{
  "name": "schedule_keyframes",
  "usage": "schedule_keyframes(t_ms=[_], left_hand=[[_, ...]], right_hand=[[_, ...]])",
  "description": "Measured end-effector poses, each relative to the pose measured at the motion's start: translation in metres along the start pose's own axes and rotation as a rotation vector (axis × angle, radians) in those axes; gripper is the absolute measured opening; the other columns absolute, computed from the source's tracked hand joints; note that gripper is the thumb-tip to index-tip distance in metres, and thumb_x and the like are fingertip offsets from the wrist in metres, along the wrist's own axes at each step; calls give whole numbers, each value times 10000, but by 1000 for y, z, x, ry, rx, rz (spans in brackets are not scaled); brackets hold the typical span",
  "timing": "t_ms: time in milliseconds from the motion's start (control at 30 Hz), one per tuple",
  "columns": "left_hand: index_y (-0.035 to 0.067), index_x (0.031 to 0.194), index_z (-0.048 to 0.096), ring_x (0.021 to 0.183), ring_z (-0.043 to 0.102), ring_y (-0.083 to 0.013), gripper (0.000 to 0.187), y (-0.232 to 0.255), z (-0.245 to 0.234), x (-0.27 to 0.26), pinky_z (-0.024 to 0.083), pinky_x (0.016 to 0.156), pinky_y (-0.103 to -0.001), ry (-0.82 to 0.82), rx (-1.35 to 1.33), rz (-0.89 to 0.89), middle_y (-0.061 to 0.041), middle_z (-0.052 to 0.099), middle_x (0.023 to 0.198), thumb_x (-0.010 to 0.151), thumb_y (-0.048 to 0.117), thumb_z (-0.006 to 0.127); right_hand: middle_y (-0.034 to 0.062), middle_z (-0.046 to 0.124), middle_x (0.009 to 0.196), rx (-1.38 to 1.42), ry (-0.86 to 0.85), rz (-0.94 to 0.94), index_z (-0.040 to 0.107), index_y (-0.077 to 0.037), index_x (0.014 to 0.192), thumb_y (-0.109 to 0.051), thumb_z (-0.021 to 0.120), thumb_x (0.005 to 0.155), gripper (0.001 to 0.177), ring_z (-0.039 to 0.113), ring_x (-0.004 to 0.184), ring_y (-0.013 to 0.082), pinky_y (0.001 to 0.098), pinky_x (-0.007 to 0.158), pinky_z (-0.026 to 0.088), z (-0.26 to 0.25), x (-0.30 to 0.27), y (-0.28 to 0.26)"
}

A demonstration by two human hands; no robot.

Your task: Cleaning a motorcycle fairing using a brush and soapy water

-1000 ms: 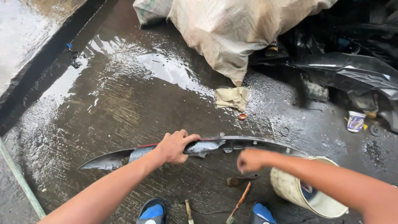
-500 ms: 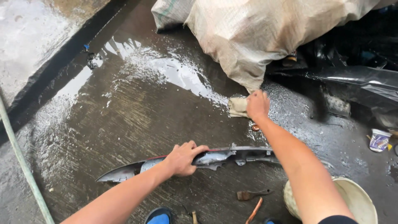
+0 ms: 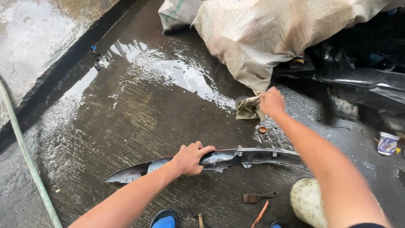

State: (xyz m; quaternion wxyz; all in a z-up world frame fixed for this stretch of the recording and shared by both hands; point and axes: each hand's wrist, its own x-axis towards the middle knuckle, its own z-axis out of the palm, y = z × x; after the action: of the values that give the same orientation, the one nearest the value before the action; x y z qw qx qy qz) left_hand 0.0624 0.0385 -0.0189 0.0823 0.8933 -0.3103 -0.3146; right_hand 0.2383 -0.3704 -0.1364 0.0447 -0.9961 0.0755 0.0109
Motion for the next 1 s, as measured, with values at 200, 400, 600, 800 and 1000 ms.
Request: schedule_keyframes(t_ms=[200,400,600,800,1000], left_hand=[[476,1490,243,1202,552,-257,680,-3,-1,6,454,1000,-465,16,13,-6,-9,452,1222,892,315,523],[474,1488,243,1211,546,-262,680,-3,7,9,459,994,-475,29,33,-9,-13,454,1224,893,321,534],[482,1477,236,1213,536,-261,673,0,2,4,452,999,-476,12,48,-17,-10,444,1218,895,320,535],[382,1480,357,1048,561,-305,775,-7,10,10,446,824,-468,115,-22,56,-117,502,1236,796,199,672],[479,1478,233,1227,539,-261,674,0,-2,4,455,1007,-471,-1,37,-23,-16,450,1227,899,321,540]], right_hand=[[189,629,1055,181,-4,-236,751,-243,1155,-164,596,1017,222,668,1057,444,540,874,565,-171,-26,28],[31,643,1066,1194,-203,140,589,-182,1194,-136,501,1096,140,644,956,197,444,775,615,-211,-74,35],[107,733,1197,1681,-275,195,589,-266,1049,-198,502,1077,115,710,1103,338,681,870,576,-225,-93,48],[128,624,1272,1981,-296,157,593,-198,1048,-352,391,1170,282,616,1191,339,660,1018,496,-203,-78,72],[165,737,1197,2031,-266,449,678,-237,952,-362,615,943,139,687,1105,448,720,972,511,-169,-66,66]])
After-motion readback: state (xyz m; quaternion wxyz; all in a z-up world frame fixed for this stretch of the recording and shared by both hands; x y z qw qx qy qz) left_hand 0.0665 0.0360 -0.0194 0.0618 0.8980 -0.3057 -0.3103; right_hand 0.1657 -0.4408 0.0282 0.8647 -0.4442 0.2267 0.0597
